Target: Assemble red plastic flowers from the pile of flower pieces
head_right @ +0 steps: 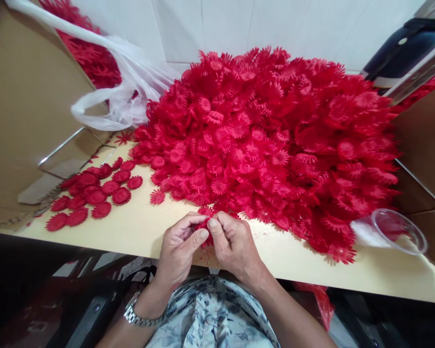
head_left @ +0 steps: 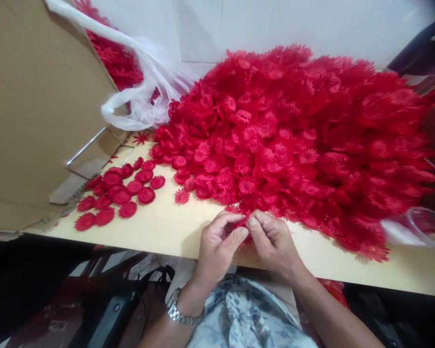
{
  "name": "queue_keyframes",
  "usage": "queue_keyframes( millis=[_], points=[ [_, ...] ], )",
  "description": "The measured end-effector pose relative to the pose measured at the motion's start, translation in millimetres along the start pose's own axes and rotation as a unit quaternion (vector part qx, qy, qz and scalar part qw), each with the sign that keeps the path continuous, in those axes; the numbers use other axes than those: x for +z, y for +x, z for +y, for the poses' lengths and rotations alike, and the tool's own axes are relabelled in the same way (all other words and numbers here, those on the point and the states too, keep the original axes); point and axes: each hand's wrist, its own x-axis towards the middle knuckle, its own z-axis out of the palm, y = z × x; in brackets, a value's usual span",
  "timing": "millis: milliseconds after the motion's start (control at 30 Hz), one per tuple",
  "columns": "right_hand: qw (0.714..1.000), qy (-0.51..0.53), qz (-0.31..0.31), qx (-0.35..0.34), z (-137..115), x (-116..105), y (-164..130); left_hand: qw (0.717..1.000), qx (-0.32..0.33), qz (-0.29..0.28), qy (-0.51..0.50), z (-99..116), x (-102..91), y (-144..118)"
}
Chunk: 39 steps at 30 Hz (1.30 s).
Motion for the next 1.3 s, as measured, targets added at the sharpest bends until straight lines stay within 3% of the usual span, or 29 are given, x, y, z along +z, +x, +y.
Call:
queue_keyframes(
  millis=[167,300,367,533,700,900,1067,1167,1300],
  points=[
    [0.994,-0.090,0.019,-0.051,2,4,0,0.997,0.038,0.057,0.028,-4,3.2,-3],
    [0.955,-0.235,0.081,-0.161,2,5,3,0.996,0.004,0.066,0.060,1,4.8,-5],
    [0.939,-0.259,0.112,-0.197,1,6,7,0.996,-0.009,0.058,0.066,5,5.9,-3],
    [0.952,-0.201,0.123,-0.197,-6,8,15,0.996,0.007,0.041,0.081,14,6.5,2],
    [0.962,-0.153,0.132,-0.184,-8,8,16,0.997,0.000,0.037,0.074,9,4.6,3],
    [0.976,-0.099,0.050,-0.188,-10,-4,16,0.994,-0.047,0.079,-0.053,6,2.5,9],
    [0.975,-0.106,0.044,-0.188,-10,-6,14,0.990,-0.086,0.079,-0.078,11,5.1,10],
    [0.962,-0.161,0.116,-0.188,-8,-16,23,0.990,-0.090,0.070,-0.080,13,7.5,5],
    [0.918,-0.254,0.262,-0.153,5,-59,59,0.990,-0.087,0.073,-0.079,16,6.9,4]
  ],
)
